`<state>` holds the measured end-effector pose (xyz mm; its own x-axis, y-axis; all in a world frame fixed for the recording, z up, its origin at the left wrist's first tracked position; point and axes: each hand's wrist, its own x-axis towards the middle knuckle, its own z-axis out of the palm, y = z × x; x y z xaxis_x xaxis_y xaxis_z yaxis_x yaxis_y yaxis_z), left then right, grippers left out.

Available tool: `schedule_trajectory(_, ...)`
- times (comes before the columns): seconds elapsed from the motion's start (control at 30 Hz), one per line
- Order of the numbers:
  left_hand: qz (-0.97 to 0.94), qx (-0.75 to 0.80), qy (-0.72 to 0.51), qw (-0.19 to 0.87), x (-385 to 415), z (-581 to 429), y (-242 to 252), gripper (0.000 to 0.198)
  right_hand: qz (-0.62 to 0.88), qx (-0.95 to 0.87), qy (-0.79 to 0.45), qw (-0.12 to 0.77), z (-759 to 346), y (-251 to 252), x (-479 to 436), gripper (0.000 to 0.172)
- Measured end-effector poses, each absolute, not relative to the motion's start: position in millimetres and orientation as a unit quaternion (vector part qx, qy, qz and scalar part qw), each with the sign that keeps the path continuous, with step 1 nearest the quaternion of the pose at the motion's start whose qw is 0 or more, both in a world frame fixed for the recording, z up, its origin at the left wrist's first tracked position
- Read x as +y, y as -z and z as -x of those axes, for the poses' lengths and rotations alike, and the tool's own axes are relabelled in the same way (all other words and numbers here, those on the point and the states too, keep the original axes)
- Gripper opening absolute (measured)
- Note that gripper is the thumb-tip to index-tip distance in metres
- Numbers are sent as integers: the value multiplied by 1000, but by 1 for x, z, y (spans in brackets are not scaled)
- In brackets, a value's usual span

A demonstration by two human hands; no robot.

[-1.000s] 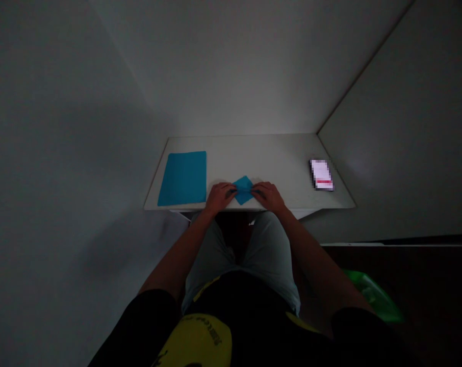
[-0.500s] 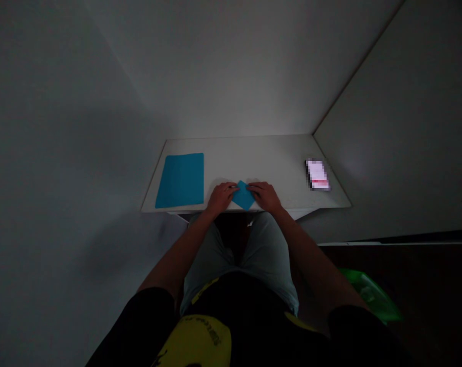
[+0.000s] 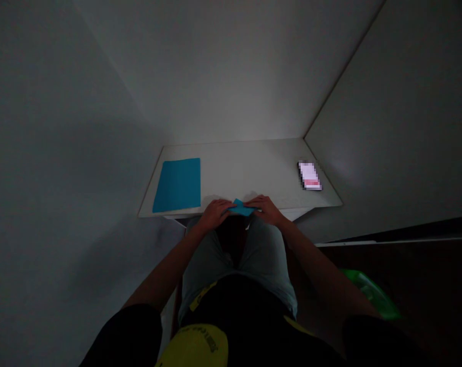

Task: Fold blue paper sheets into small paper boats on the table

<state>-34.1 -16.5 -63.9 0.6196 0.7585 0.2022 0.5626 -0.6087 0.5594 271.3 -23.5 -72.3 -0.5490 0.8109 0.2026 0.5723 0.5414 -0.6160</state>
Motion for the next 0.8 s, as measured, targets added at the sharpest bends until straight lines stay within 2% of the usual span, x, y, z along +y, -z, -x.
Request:
schedule_trajectory(0.17,-770,415,-328,357,6,14,37,40,459,-687,-375,422,-262,61,-1,34)
schedule_trajectory(0.27,-730,423,-358,400,23,4,31,35,449,-612,-424,494,-259,64,19,31)
schedule_trajectory(0.43,-715,450,-321,426,30,-3,45,29,466,-579,-446,499,-265,80,34,24)
schedule_trajectory(0.57,-730,458,-316,398,26,-6,55,21,495,-591,-426,473,-264,86,32,27)
schedule_trajectory(0.63,-712,475,-335,394,26,-11,59,23,501,-580,-412,493,-260,87,30,29)
schedule_trajectory(0.73,-661,510,-376,402,26,-20,66,43,524,-557,-360,534,-250,86,25,43)
schedule_trajectory(0.8,-641,526,-394,395,24,-27,70,44,537,-565,-345,524,-244,86,22,53)
